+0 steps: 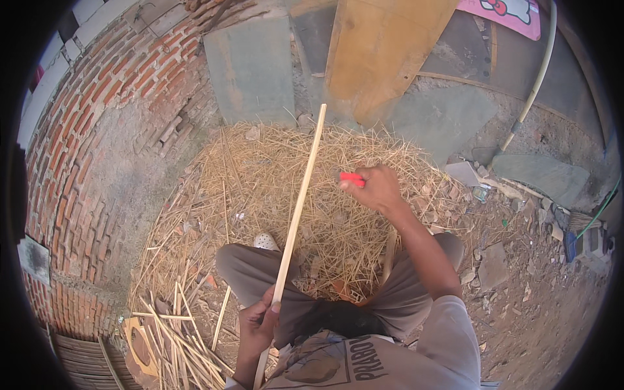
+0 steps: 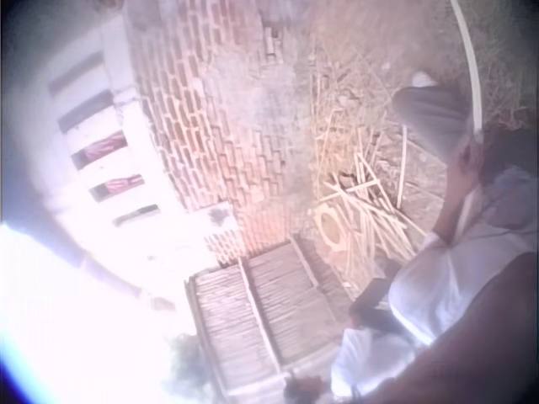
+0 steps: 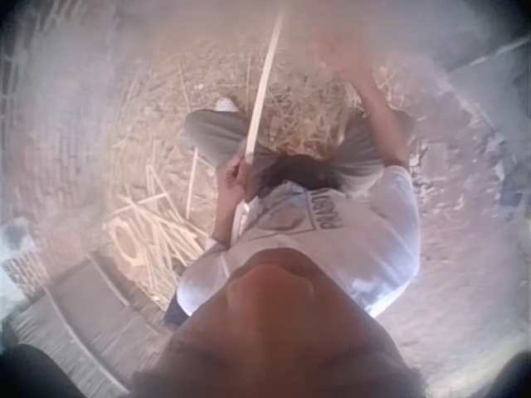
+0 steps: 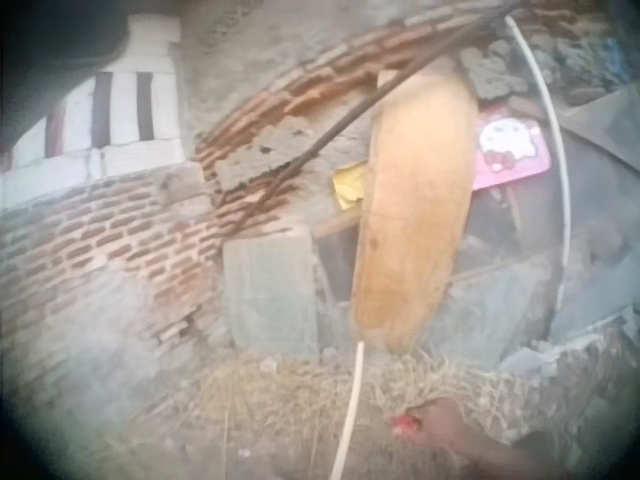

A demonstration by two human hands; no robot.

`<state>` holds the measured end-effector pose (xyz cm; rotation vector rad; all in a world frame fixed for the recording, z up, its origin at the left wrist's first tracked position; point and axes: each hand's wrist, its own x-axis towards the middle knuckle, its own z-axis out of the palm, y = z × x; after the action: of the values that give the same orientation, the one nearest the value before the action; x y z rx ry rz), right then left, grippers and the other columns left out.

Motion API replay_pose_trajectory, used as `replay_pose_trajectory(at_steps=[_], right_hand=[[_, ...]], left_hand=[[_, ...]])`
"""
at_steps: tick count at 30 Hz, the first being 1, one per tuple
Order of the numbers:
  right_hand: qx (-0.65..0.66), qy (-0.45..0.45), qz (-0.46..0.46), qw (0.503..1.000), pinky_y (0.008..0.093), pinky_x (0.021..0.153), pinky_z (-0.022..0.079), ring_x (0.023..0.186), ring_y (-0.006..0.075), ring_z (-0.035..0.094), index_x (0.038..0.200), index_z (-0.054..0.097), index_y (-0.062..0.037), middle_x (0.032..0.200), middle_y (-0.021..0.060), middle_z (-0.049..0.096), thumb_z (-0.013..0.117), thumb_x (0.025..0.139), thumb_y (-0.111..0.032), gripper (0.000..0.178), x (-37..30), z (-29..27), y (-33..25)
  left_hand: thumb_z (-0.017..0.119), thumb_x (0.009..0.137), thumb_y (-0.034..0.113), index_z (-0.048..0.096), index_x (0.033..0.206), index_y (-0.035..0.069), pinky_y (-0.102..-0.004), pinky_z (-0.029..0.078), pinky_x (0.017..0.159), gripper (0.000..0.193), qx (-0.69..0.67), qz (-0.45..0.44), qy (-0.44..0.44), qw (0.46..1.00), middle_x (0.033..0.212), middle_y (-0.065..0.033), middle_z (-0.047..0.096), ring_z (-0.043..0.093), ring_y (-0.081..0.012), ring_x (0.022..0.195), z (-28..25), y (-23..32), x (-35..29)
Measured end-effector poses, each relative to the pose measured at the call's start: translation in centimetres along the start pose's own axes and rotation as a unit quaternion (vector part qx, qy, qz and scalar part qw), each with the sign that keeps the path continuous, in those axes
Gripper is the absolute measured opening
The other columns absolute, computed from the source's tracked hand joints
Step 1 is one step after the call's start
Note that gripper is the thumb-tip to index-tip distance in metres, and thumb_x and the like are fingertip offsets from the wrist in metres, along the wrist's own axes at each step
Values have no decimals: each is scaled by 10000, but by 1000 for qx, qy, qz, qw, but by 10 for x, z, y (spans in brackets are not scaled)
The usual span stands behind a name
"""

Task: The person sits on the ground and uses a red utility knife to shave a long, thin bamboo stick. They hold the stick with their left hand and repeatedly scrape the blade along its length to remove the outer layer, creating wood shavings.

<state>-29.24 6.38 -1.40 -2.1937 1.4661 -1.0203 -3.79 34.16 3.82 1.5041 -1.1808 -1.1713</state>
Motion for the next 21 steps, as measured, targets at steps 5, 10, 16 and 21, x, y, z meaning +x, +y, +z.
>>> replay_pose_trajectory(at_steps=[5,10,16,21], right_hand=[[-11,-71,-183,980,379,493,457,452,258,577,560,623,-102,474,75,552,642,680,-735,645,-29,28,-51],[-22,-45,-148,988,373,454,430,432,266,553,540,591,-99,468,74,520,686,673,-685,609,-26,30,-47],[-63,-53,-69,994,382,459,434,429,271,554,562,614,-98,466,76,534,610,689,-764,678,-21,31,-30],[-61,-13,-139,988,396,447,418,417,282,522,531,562,-93,465,72,513,609,668,-779,701,-13,28,-20]], left_hand=[[566,942,62,615,1199,-37,-177,361,504,280,3,24,17,1000,947,-46,678,438,1,567,5,-1,7],[558,943,51,596,1241,-22,-167,337,512,309,16,2,13,1000,838,-1,629,421,4,577,11,10,5],[556,931,-2,562,1271,-43,-158,301,529,342,26,18,3,1000,678,73,497,376,4,599,13,4,4],[556,937,18,629,1116,-79,-183,325,504,217,25,48,1,999,1015,-56,688,388,7,578,12,-3,7]])
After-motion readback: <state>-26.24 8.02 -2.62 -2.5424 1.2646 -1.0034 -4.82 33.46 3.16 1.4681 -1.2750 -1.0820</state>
